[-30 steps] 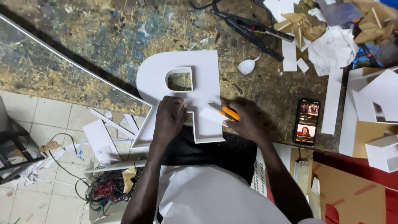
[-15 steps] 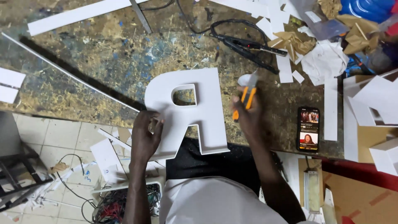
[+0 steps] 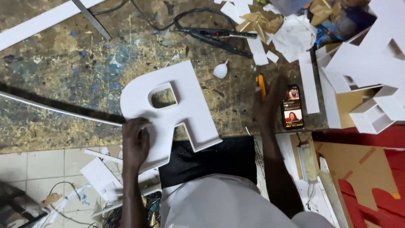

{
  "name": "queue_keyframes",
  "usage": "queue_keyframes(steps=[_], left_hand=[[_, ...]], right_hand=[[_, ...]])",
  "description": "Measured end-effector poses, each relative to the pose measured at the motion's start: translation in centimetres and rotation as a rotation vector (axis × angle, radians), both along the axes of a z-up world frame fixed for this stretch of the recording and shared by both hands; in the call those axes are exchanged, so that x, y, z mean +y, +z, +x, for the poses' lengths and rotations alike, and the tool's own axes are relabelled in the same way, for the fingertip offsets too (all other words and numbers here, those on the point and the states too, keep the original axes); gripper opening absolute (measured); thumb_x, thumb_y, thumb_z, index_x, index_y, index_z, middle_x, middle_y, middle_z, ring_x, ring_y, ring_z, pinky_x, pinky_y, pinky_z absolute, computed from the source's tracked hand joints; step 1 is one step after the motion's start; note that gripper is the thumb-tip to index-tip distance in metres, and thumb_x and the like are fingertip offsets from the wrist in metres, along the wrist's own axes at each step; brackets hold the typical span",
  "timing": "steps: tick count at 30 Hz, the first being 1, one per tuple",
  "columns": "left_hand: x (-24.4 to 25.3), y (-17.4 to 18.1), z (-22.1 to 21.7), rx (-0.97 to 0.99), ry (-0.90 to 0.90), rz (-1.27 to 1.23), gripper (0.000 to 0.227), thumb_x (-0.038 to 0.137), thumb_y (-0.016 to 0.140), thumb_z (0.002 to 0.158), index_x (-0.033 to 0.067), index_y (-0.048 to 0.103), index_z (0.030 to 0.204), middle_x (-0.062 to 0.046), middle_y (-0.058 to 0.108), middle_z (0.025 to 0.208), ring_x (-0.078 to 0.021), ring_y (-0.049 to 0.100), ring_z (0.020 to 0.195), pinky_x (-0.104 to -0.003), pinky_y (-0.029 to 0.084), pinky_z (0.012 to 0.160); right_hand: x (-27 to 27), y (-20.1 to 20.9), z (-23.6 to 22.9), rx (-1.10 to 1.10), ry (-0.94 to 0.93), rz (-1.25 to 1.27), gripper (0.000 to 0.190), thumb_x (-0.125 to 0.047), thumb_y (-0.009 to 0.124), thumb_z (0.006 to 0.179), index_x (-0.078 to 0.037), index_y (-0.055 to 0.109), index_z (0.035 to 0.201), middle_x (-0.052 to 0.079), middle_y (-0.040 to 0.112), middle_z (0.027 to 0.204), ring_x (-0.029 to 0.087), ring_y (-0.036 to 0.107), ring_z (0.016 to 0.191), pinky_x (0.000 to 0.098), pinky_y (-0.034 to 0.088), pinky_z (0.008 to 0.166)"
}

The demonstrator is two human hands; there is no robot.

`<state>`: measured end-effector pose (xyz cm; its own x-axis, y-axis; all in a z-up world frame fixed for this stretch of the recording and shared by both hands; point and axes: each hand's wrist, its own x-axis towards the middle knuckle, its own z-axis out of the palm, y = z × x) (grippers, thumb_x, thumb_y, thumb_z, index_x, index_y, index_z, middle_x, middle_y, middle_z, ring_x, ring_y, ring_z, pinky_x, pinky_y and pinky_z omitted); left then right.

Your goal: The person assembles a large white letter R on a workbench. They apply glue from a bottle to the edges of the letter and press the pieces together. A hot glue gun is used to secure the joints, and a utility knife is used to trim excess material from the edges.

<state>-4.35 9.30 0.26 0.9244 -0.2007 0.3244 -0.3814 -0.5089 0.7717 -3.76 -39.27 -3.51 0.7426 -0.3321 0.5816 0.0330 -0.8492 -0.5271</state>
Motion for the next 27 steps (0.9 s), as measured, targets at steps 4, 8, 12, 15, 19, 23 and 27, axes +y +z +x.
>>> queue_keyframes(steps=[4, 8, 12, 15, 19, 23, 27], left_hand=[[-2.2, -2.3, 0.6, -0.002, 0.057, -0.020, 0.033, -0.012, 0.067, 0.096, 0.0112, 0.080, 0.117, -0.015, 0.076, 0.120, -0.0440, 0.067, 0.122, -0.053, 0.050, 0.111], [-6.6, -2.0, 1.5, -0.001, 0.068, -0.078, 0.036, -0.014, 0.066, 0.093, 0.0152, 0.078, 0.109, -0.009, 0.076, 0.113, -0.0377, 0.067, 0.114, -0.050, 0.050, 0.104], [-10.8, -1.9, 0.9, 0.033, 0.067, 0.026, 0.027, -0.006, 0.070, 0.094, 0.0177, 0.078, 0.104, -0.003, 0.075, 0.111, -0.0320, 0.064, 0.112, -0.046, 0.047, 0.104], [-12.1, -1.9, 0.9, 0.026, 0.072, 0.048, 0.026, -0.006, 0.068, 0.095, 0.0166, 0.078, 0.103, -0.003, 0.075, 0.110, -0.0328, 0.064, 0.111, -0.045, 0.047, 0.104], [-11.9, -1.8, 0.8, 0.028, 0.074, 0.049, 0.031, -0.011, 0.066, 0.095, 0.0162, 0.078, 0.105, -0.005, 0.076, 0.112, -0.0364, 0.064, 0.112, -0.045, 0.048, 0.104], [-11.7, -1.5, 0.8, 0.085, 0.087, 0.057, 0.034, -0.010, 0.063, 0.094, 0.0176, 0.080, 0.105, -0.004, 0.077, 0.114, -0.0350, 0.063, 0.117, -0.044, 0.047, 0.107], [-11.7, -0.9, 0.4, 0.113, 0.112, 0.039, 0.034, -0.011, 0.063, 0.095, 0.0167, 0.079, 0.105, -0.004, 0.076, 0.115, -0.0342, 0.063, 0.120, -0.043, 0.049, 0.109]], right_hand=[[2.7, 3.3, -0.3, -0.096, -0.025, 0.065, 0.066, -0.044, 0.069, 0.120, -0.006, 0.053, 0.172, 0.025, 0.039, 0.173, 0.048, 0.035, 0.165, 0.0626, 0.034, 0.135], [10.5, 6.2, -3.0, 0.069, 0.343, 0.213, 0.043, -0.032, 0.075, 0.111, -0.011, 0.072, 0.149, 0.013, 0.064, 0.147, 0.038, 0.062, 0.142, 0.0529, 0.049, 0.123], [11.3, 1.4, -1.3, 0.123, 0.451, 0.356, 0.039, -0.029, 0.083, 0.104, -0.012, 0.077, 0.138, 0.012, 0.071, 0.134, 0.034, 0.074, 0.126, 0.0408, 0.064, 0.105], [9.0, 0.4, 2.9, 0.087, 0.356, 0.585, 0.049, -0.026, 0.075, 0.112, 0.000, 0.059, 0.150, 0.026, 0.057, 0.142, 0.052, 0.065, 0.135, 0.0512, 0.062, 0.114], [5.8, 2.5, 7.9, 0.170, 0.258, 0.357, 0.074, -0.018, 0.083, 0.107, 0.002, 0.043, 0.165, 0.035, 0.050, 0.150, 0.063, 0.055, 0.143, 0.0600, 0.067, 0.111], [4.8, -0.4, 11.8, 0.280, 0.233, 0.311, 0.065, -0.023, 0.084, 0.106, 0.002, 0.052, 0.157, 0.032, 0.065, 0.141, 0.055, 0.067, 0.134, 0.0598, 0.067, 0.103], [5.3, 3.6, 8.4, 0.212, 0.203, 0.199, 0.049, -0.032, 0.080, 0.108, -0.003, 0.066, 0.145, 0.027, 0.075, 0.128, 0.050, 0.074, 0.124, 0.0582, 0.061, 0.104]])
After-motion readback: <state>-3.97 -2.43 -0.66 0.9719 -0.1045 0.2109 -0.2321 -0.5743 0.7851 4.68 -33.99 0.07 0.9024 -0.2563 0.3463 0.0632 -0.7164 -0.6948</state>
